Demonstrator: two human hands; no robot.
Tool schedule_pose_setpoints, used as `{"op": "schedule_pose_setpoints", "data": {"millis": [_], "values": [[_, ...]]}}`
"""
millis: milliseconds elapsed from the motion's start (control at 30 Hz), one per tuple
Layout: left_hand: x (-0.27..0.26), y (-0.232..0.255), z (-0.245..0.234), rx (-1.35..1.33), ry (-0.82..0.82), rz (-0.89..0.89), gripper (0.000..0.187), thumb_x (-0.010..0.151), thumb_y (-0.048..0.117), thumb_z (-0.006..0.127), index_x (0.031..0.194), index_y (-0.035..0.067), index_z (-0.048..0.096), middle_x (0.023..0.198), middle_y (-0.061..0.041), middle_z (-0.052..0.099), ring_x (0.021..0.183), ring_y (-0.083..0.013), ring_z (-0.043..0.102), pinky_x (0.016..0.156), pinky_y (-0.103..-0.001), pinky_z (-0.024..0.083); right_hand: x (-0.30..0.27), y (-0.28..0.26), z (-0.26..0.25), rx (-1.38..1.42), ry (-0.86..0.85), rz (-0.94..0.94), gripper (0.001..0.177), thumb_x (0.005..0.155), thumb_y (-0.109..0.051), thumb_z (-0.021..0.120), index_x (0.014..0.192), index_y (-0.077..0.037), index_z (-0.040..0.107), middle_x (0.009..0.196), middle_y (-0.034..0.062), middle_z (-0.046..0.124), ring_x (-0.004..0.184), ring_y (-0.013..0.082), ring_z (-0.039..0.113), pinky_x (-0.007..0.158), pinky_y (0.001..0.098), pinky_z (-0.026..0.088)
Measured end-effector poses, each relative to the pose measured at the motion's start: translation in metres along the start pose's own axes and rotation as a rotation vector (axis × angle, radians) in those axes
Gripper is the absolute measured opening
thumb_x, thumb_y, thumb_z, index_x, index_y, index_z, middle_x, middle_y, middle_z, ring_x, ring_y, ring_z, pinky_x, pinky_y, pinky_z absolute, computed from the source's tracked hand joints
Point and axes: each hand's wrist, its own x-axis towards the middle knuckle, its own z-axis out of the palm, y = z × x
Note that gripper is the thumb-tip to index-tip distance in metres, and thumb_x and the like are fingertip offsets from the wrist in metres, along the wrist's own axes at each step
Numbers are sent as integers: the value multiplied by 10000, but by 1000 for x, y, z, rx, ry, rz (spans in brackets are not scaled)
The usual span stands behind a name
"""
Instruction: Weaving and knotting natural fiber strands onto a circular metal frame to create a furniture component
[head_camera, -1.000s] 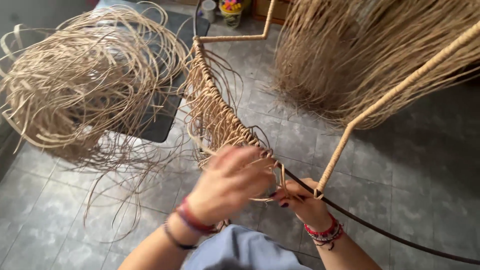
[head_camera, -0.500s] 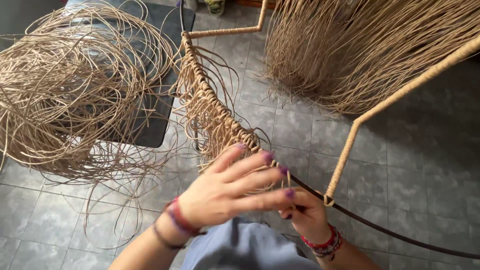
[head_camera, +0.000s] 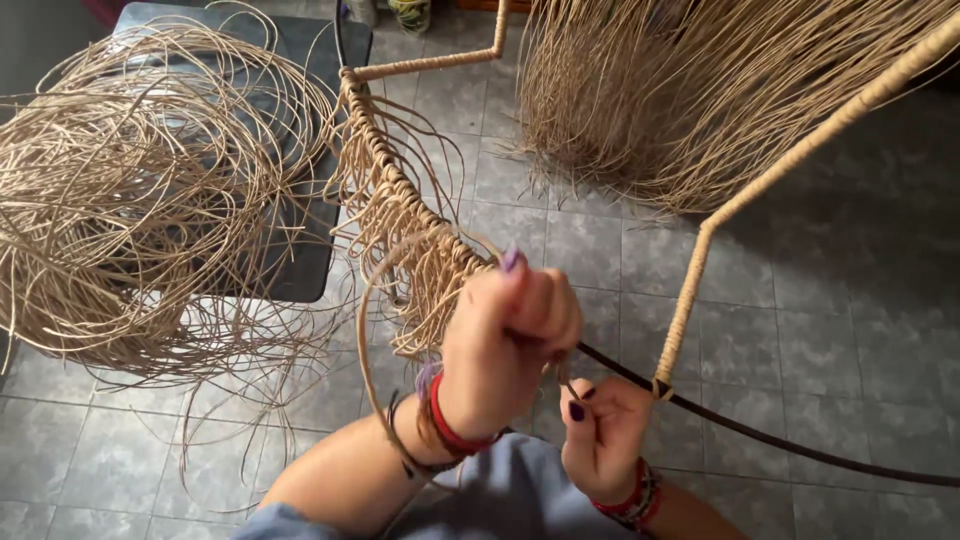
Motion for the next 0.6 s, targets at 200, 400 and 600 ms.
{"op": "schedule_pose_setpoints", "data": {"millis": [200,400,600], "values": [[26,2,2,-419,-139,-108,529,1012,385,385,554,186,209,522,12,160,466,-139,107,490,-350,99,25,-33,4,-285,-163,27,498,1047,-334,384,607,-100,373,593,-2,303,523,120,301,511,320,207],[37,6,2,-536,-145,-57,521,1036,390,350,570,196,219,532,44,144,463,-112,92,479,-322,77,11,-1,-4,-368,-65,-224,292,1041,-86,483,1299,10,580,1092,136,757,945,237,782,854,343,655],[47,4,6,-576,-150,-17,507,1022,378,374,573,202,217,527,48,156,462,-104,101,481,-310,75,14,-10,-4,-415,-33,-141,213,1024,-106,514,1057,19,683,963,79,757,766,159,727,710,289,597]]}}
